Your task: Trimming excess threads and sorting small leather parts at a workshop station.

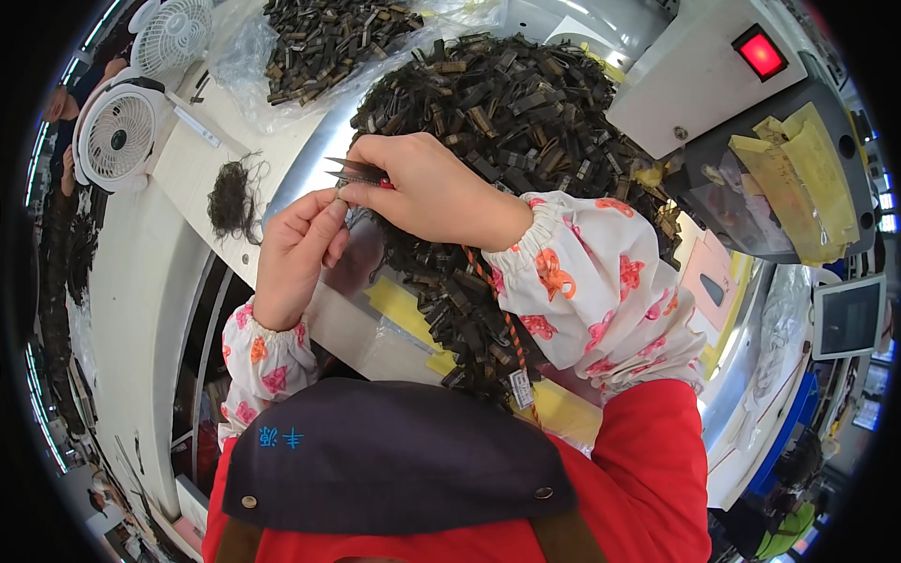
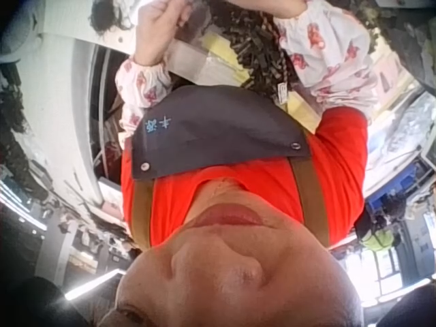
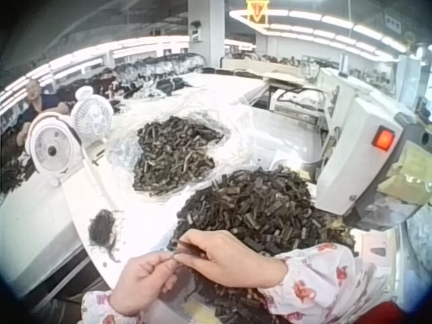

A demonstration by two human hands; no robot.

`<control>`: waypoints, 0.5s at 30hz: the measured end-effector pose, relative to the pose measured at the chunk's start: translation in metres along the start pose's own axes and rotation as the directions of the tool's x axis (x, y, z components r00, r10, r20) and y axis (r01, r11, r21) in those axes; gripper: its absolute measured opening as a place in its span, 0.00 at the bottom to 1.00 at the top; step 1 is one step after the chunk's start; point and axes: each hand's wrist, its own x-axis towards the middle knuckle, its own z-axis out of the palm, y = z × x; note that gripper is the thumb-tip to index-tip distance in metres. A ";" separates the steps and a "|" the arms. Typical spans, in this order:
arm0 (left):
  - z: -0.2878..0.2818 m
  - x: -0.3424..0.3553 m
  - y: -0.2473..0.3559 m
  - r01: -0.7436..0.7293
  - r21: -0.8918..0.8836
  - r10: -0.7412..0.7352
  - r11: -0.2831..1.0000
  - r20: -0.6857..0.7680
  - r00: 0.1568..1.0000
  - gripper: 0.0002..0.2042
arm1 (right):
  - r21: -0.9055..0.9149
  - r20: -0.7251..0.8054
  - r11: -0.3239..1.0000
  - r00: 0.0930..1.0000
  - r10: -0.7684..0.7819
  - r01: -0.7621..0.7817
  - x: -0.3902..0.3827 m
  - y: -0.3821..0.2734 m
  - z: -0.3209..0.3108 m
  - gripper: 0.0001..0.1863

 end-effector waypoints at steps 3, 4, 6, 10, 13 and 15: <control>-0.003 0.001 0.002 -0.018 0.094 0.018 0.995 0.006 1.000 0.11 | 0.008 -0.016 1.000 1.000 -0.002 0.002 -0.001 0.004 -0.001 0.10; -0.008 0.005 0.004 -0.084 0.234 0.096 0.969 -0.037 0.995 0.10 | 0.054 -0.058 0.999 0.998 0.011 -0.008 -0.001 0.005 -0.002 0.10; -0.025 0.019 0.005 -0.200 0.525 0.325 0.827 -0.156 0.933 0.09 | 0.147 -0.115 0.977 0.978 0.174 -0.156 0.003 0.004 -0.012 0.10; -0.101 0.045 -0.005 -0.123 0.978 0.675 0.170 -0.024 0.738 0.12 | 0.253 -0.039 0.946 0.975 0.219 -0.203 0.010 -0.009 -0.012 0.10; -0.080 0.040 0.006 -0.181 0.922 0.598 0.343 -0.066 0.799 0.14 | 0.275 -0.037 0.936 0.970 0.240 -0.221 0.015 -0.001 -0.014 0.10; -0.061 0.031 0.017 -0.341 0.754 0.604 0.561 -0.091 0.792 0.10 | 0.256 0.012 0.931 0.964 0.267 -0.261 0.016 -0.009 -0.012 0.10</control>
